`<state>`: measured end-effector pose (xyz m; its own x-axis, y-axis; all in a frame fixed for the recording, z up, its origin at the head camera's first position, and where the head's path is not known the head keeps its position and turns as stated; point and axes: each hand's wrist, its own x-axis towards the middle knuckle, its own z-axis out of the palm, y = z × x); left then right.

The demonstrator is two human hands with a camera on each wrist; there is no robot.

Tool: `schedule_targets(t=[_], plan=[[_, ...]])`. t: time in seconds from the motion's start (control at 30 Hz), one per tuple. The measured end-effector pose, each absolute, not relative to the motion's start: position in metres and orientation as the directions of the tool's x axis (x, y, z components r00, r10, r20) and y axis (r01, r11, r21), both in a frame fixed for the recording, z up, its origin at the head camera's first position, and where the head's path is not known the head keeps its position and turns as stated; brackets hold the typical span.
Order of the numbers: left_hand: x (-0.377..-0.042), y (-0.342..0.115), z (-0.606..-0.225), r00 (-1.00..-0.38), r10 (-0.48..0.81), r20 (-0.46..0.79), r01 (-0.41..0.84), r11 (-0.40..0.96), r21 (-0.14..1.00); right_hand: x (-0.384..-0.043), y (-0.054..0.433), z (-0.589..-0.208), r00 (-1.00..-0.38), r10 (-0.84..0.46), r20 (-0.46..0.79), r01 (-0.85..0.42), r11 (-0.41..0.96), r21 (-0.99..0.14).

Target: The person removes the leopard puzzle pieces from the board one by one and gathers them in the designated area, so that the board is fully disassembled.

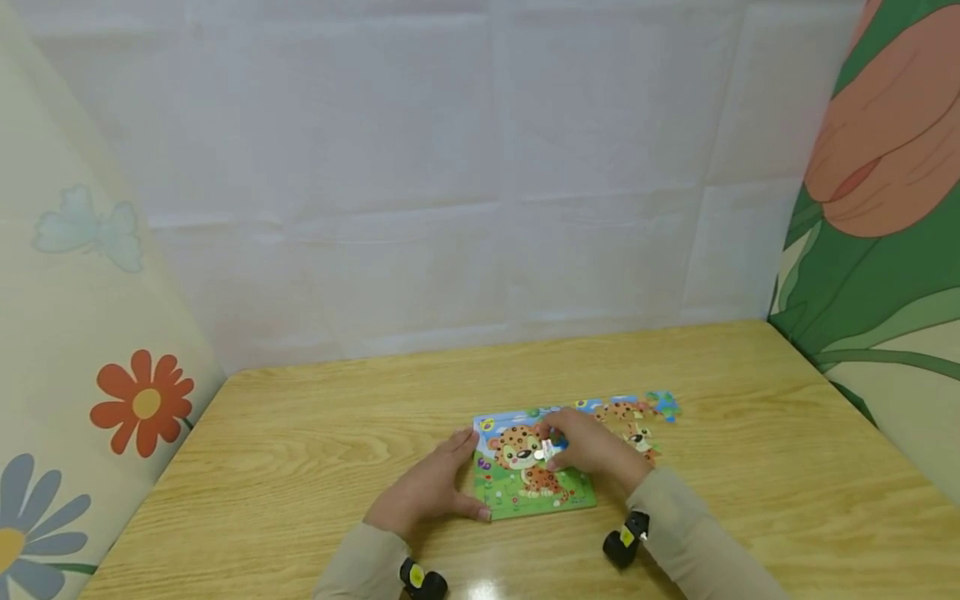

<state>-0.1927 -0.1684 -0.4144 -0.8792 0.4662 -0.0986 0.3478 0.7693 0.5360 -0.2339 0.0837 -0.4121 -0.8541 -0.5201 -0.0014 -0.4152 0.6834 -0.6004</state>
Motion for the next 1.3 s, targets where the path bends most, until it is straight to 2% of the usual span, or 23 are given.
schedule_targets(t=[0.3,0.6,0.87,1.3], plan=[[-0.193,-0.168,-0.419,-0.879,0.465,-0.107,0.341,0.769,0.540,-0.232,0.091,-0.423,-0.861,-0.507,0.050,-0.383,0.580,-0.719],[-0.193,-0.169,-0.417,-0.877,0.469,-0.104,0.352,0.774,0.526,-0.232,0.094,-0.429,-0.892,-0.449,0.053,-0.272,0.439,-0.856],[-0.194,-0.170,-0.417,-0.875,0.472,-0.103,0.359,0.779,0.514,-0.234,0.096,-0.431,-0.930,-0.368,-0.003,-0.139,0.358,-0.924],[-0.194,-0.169,-0.417,-0.881,0.460,-0.112,0.346,0.786,0.512,-0.230,0.106,-0.424,-0.956,-0.290,-0.046,-0.012,0.195,-0.981]])
